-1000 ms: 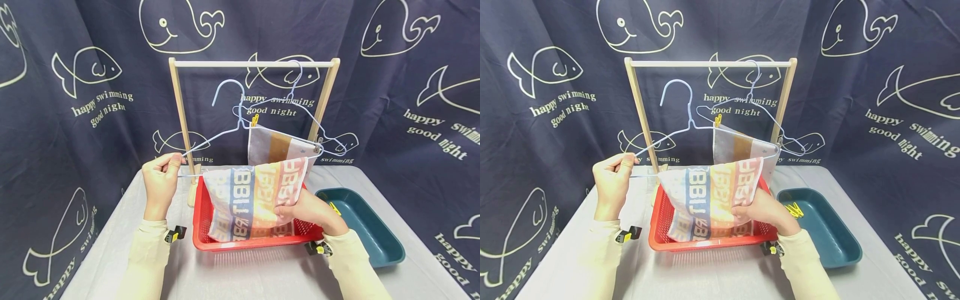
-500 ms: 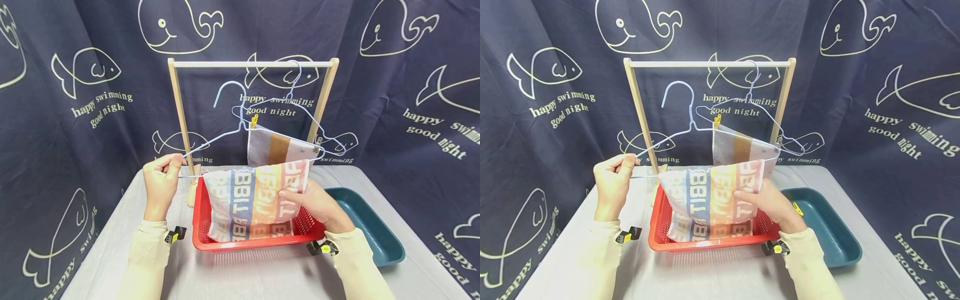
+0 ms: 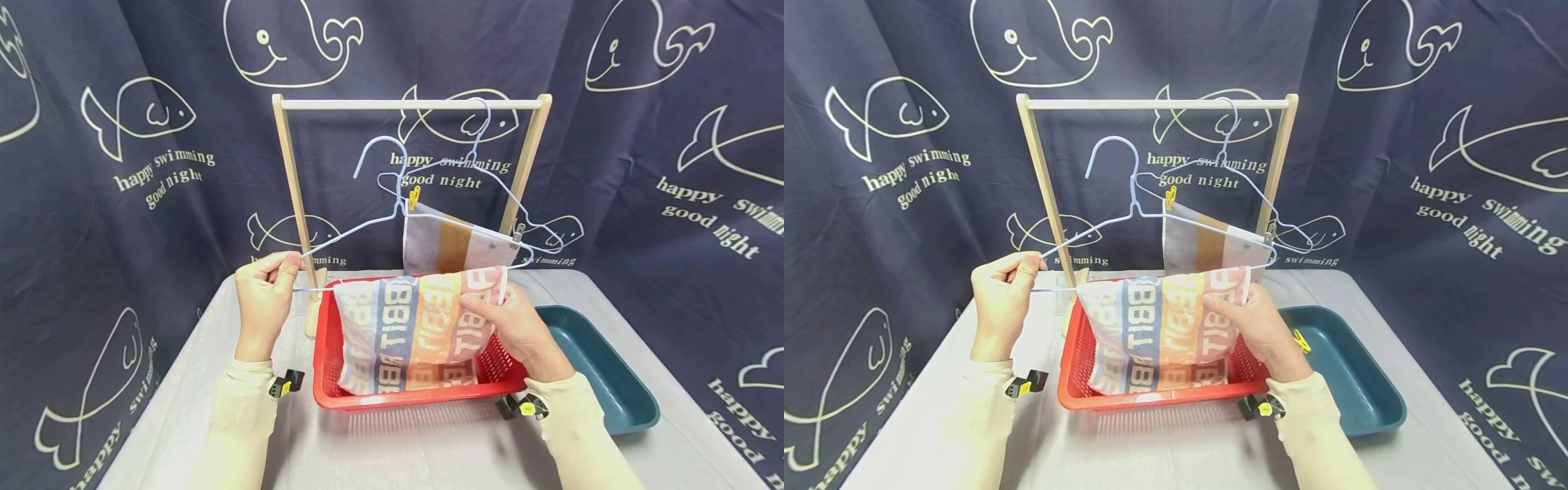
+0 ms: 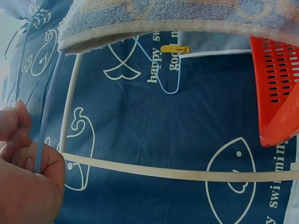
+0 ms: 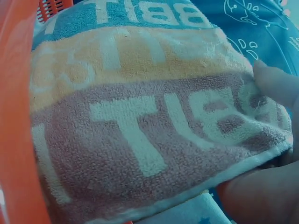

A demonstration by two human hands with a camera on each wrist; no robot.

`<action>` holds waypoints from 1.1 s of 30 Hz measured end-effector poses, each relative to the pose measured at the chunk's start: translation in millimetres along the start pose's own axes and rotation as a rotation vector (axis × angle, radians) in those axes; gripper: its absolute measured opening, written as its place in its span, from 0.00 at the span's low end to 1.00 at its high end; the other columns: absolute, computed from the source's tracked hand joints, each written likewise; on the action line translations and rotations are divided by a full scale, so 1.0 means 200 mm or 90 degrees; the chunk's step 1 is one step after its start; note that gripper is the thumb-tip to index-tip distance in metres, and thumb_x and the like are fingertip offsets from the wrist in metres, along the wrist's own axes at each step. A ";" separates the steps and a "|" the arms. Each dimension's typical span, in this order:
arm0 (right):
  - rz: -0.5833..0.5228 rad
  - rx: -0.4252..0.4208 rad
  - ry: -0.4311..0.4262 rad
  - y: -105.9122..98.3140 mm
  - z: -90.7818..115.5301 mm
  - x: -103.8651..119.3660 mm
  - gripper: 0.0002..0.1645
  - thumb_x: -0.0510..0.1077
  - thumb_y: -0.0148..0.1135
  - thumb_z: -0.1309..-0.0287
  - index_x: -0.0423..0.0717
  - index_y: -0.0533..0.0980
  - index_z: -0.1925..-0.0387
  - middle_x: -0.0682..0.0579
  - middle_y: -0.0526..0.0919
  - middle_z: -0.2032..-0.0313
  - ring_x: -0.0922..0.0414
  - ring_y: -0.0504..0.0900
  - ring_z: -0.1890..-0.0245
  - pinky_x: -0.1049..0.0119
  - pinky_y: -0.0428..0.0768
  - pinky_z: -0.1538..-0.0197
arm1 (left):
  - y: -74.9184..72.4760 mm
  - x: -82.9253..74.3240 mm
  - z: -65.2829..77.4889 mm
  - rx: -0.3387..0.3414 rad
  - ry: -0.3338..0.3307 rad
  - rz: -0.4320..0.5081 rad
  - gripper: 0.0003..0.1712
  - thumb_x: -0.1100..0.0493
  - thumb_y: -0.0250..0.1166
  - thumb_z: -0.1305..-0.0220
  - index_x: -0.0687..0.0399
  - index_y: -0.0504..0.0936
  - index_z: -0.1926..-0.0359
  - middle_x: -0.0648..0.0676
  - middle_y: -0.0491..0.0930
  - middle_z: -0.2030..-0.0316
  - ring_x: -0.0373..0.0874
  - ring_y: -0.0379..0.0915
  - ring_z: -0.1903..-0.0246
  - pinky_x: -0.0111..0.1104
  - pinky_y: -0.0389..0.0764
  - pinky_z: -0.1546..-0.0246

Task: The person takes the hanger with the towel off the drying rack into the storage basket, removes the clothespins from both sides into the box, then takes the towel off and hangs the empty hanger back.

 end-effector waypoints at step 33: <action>0.164 0.046 0.091 0.02 0.01 -0.10 0.24 0.38 0.73 0.40 0.33 0.77 0.45 0.49 0.90 0.59 0.55 0.90 0.60 0.59 0.87 0.54 | 0.00 -0.19 0.01 -0.020 0.013 -0.033 0.10 0.72 0.64 0.32 0.75 0.86 0.70 0.41 0.61 0.88 0.29 0.50 0.86 0.27 0.49 0.86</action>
Point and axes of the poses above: each hand's wrist, its own z-axis away from the middle knuckle, its own y-axis out of the palm, x = y × z, the point moved 10 cm from there along -z, towards the middle knuckle
